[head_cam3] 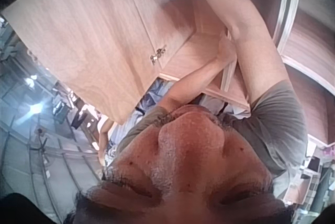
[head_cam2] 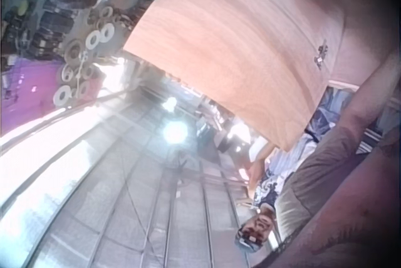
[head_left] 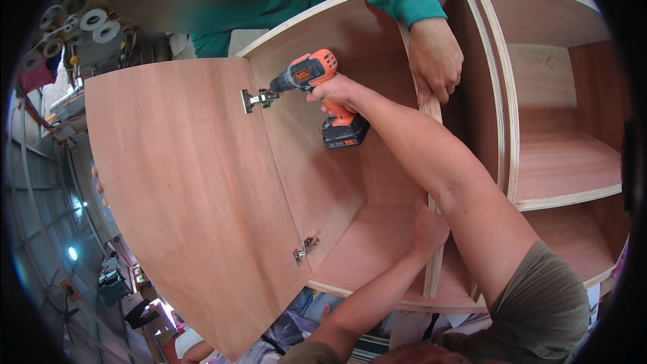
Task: The person assembles a wooden cabinet by attaching hinges to the door and securing them with a power drill. They work with two other people who assist by holding the cabinet and door in place.
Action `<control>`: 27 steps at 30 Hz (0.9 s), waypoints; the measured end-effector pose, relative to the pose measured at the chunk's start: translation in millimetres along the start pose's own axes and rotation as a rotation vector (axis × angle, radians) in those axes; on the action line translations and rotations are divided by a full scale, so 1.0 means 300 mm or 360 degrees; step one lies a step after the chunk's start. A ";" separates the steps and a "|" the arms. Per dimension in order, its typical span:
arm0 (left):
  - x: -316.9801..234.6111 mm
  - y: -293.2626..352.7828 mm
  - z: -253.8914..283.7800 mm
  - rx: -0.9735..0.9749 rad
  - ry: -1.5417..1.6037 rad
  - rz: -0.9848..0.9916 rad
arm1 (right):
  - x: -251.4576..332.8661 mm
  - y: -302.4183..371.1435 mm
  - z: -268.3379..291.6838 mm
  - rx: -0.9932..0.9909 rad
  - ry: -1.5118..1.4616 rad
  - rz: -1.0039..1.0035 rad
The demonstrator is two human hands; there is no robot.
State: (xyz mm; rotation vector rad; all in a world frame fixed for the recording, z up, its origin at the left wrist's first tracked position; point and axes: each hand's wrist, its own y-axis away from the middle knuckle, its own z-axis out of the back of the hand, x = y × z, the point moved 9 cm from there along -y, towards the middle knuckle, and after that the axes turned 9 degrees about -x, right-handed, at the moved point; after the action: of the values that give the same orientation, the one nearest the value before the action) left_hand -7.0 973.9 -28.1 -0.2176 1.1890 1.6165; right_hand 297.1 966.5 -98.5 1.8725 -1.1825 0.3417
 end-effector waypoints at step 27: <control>-0.012 -0.001 -0.013 -0.0029 0.0124 -0.0147 | -0.016 -0.035 -0.003 -0.0033 0.0068 0.0040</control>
State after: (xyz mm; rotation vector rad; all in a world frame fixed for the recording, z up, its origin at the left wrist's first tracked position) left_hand -6.9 968.4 -27.7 -0.3450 1.2063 1.5503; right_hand 303.7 971.9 -106.4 1.8252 -1.1773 0.3803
